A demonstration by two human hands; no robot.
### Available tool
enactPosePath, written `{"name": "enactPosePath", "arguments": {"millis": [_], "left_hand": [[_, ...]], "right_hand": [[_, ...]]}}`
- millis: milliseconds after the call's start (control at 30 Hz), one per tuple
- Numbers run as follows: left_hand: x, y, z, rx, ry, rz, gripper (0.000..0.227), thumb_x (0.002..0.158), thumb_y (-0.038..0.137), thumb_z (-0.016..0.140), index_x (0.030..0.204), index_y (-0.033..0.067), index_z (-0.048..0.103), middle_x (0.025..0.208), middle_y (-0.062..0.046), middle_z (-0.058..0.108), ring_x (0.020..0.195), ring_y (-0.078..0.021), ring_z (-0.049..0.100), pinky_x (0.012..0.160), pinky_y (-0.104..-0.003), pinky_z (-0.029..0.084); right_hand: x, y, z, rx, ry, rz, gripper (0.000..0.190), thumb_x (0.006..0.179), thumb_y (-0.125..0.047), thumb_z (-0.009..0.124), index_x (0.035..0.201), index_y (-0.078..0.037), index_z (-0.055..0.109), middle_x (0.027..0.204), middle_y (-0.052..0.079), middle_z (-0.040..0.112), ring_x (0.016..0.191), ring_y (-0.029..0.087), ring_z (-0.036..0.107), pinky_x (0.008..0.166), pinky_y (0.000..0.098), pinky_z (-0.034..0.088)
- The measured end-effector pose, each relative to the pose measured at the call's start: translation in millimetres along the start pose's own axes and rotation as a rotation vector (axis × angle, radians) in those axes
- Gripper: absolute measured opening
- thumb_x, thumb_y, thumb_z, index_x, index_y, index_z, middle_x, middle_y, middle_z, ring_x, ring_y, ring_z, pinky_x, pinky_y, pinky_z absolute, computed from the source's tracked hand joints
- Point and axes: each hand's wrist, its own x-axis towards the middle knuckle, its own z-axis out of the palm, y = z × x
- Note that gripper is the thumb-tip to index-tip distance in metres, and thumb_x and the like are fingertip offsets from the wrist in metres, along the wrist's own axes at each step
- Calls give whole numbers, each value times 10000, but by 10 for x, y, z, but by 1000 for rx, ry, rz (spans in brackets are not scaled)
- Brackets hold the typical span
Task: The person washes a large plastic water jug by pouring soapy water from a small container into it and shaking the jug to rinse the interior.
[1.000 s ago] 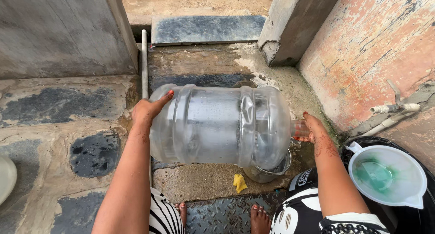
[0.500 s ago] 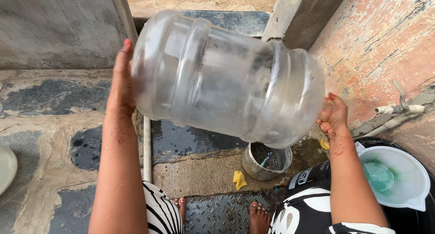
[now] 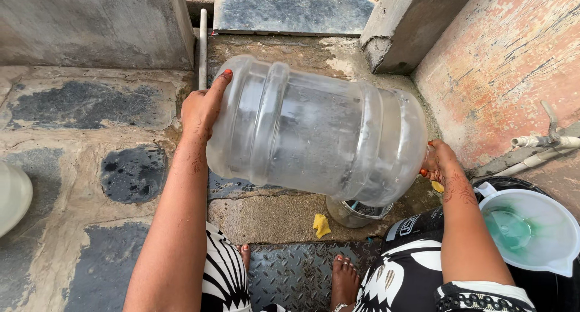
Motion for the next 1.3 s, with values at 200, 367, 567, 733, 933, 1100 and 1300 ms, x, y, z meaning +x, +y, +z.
{"name": "enactPosePath", "arguments": {"millis": [200,367,567,733,933,1100,1300], "left_hand": [[46,-20,10,-20,42,43,959,681,825,648,1148,-6,750,1166,-200,715,1104,-308,686,971,-420,510],[53,-14,38,13,17,-8,952,695,822,623,1186,14,737,1184,-207,713,1115,-322,694,978,-450,523],[84,-51,39,50,33,15,938,702,828,630,1138,6,749,1165,-198,707,1097,-316,683,976,-444,510],[50,-22,9,56,36,42,929,675,851,639,1012,-2,785,1041,-191,748,996,-308,726,923,-431,541],[-184,262,-208,52,32,162,879,576,797,799,915,-14,778,948,-198,756,887,-290,752,829,-419,583],[-369,681,-467,-369,-100,667,1011,551,758,870,1160,-28,687,1013,-192,761,906,-271,761,847,-439,639],[-317,952,-587,-546,-161,625,1106,602,881,729,1322,47,624,1168,-171,713,1059,-261,730,841,-465,604]], "right_hand": [[-104,-64,90,94,23,55,461,1012,-452,375,1049,-31,558,756,133,616,512,234,551,421,366,461],[-272,-113,163,36,58,52,461,1040,-424,351,1094,-16,556,770,151,619,534,223,566,447,362,476],[-290,-129,163,-76,91,27,458,1032,-423,339,1127,-37,565,780,144,637,545,209,567,444,362,456],[-298,-130,155,-90,24,122,555,1053,-452,309,1130,34,564,776,204,615,541,234,566,446,354,466],[-234,-107,196,-33,10,-30,405,1047,-350,315,1266,-71,508,906,235,645,627,275,579,565,426,493],[-591,-496,66,424,-73,-521,438,1068,-354,389,1353,-62,548,1216,82,685,1107,214,686,985,415,547],[-1022,-807,99,519,121,-570,433,1052,-393,486,1322,-74,601,1252,71,681,1162,197,649,1014,438,489]]}}
